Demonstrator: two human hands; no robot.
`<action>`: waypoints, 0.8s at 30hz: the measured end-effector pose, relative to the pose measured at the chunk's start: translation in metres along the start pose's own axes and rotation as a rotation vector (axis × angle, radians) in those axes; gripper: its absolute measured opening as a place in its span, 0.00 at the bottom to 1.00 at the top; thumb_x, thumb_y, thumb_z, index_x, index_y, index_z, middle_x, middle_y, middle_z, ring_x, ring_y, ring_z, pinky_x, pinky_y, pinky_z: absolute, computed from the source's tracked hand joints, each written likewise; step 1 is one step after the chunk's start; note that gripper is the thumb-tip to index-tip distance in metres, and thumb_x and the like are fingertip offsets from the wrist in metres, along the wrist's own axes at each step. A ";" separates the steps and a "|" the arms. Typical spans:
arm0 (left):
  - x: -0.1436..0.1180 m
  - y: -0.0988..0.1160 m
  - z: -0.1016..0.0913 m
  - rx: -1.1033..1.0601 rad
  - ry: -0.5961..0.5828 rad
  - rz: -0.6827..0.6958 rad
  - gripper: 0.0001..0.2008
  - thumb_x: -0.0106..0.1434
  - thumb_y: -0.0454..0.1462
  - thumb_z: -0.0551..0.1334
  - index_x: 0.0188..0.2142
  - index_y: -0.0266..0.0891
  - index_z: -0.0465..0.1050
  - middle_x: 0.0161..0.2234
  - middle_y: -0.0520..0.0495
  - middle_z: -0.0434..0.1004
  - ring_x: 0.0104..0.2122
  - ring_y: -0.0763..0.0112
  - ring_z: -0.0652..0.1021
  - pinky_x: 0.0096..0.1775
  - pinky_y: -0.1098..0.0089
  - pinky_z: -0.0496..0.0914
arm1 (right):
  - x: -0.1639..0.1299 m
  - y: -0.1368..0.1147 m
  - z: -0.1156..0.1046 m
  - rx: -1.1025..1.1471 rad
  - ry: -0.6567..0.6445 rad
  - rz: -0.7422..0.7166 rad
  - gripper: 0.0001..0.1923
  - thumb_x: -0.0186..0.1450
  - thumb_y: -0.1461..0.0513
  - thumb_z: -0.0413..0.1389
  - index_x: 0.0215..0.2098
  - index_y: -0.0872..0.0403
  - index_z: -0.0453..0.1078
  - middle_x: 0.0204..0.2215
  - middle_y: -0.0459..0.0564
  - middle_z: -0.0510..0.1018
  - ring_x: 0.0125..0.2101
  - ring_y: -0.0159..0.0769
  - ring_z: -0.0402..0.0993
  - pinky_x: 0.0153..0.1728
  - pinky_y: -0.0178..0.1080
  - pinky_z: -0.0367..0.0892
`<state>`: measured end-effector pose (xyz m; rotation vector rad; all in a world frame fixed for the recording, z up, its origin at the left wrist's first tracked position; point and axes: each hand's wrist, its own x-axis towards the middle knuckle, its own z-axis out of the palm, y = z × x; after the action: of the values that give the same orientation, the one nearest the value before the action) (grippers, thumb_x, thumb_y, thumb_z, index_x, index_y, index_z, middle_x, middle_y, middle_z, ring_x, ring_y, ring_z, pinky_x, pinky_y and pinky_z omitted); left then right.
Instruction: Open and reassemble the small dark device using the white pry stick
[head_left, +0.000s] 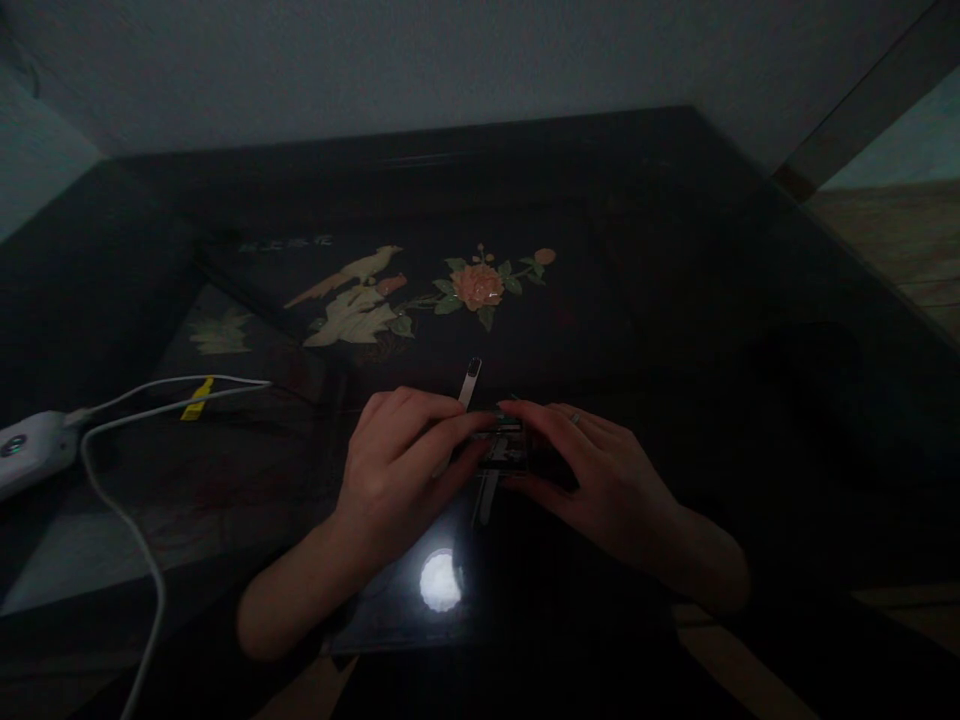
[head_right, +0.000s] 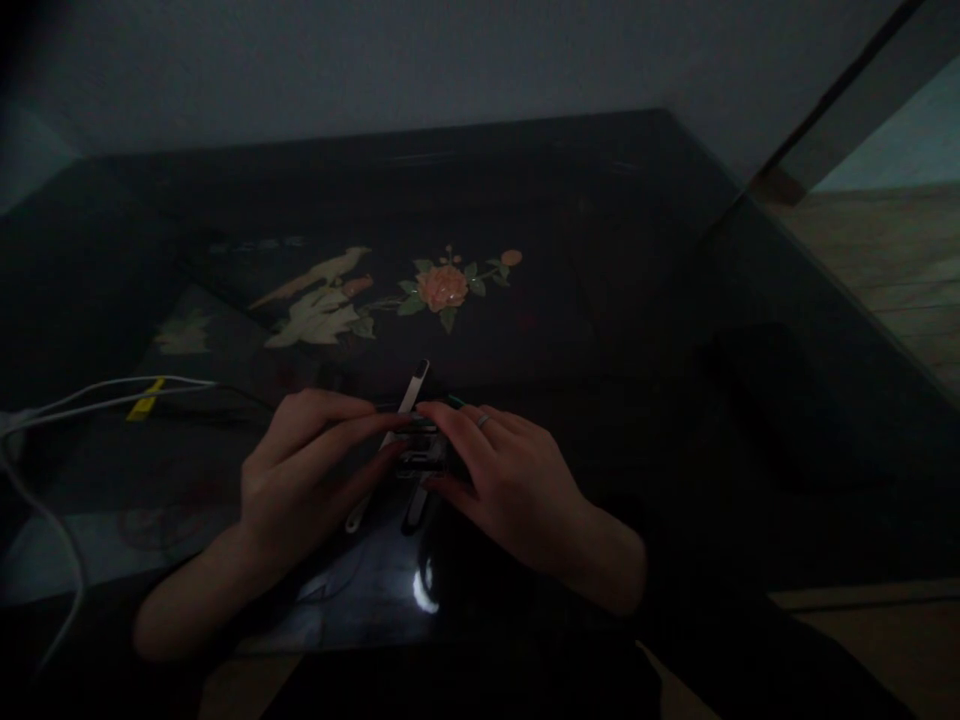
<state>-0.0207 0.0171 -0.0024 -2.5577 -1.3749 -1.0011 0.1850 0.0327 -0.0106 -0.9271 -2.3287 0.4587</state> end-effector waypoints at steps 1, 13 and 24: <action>0.000 0.000 0.000 0.006 -0.002 0.002 0.07 0.63 0.33 0.63 0.41 0.40 0.76 0.32 0.48 0.77 0.32 0.67 0.74 0.36 0.66 0.65 | 0.000 0.000 0.001 -0.003 0.002 0.001 0.21 0.66 0.59 0.57 0.55 0.56 0.62 0.43 0.55 0.79 0.41 0.43 0.78 0.41 0.44 0.74; -0.002 -0.001 0.004 0.053 -0.069 0.058 0.08 0.64 0.32 0.63 0.43 0.37 0.75 0.32 0.47 0.77 0.33 0.66 0.74 0.35 0.65 0.63 | -0.003 -0.002 0.005 -0.027 -0.006 0.021 0.23 0.62 0.61 0.61 0.54 0.58 0.63 0.41 0.55 0.80 0.39 0.43 0.78 0.39 0.44 0.75; 0.001 -0.002 0.005 -0.033 -0.149 -0.039 0.03 0.65 0.35 0.61 0.39 0.39 0.73 0.34 0.48 0.77 0.35 0.66 0.73 0.36 0.65 0.63 | -0.004 -0.001 0.006 0.002 -0.045 0.014 0.23 0.63 0.59 0.60 0.54 0.57 0.64 0.41 0.54 0.79 0.41 0.43 0.77 0.42 0.45 0.74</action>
<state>-0.0198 0.0209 -0.0059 -2.6878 -1.4609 -0.8611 0.1827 0.0286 -0.0165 -0.9422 -2.3624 0.4928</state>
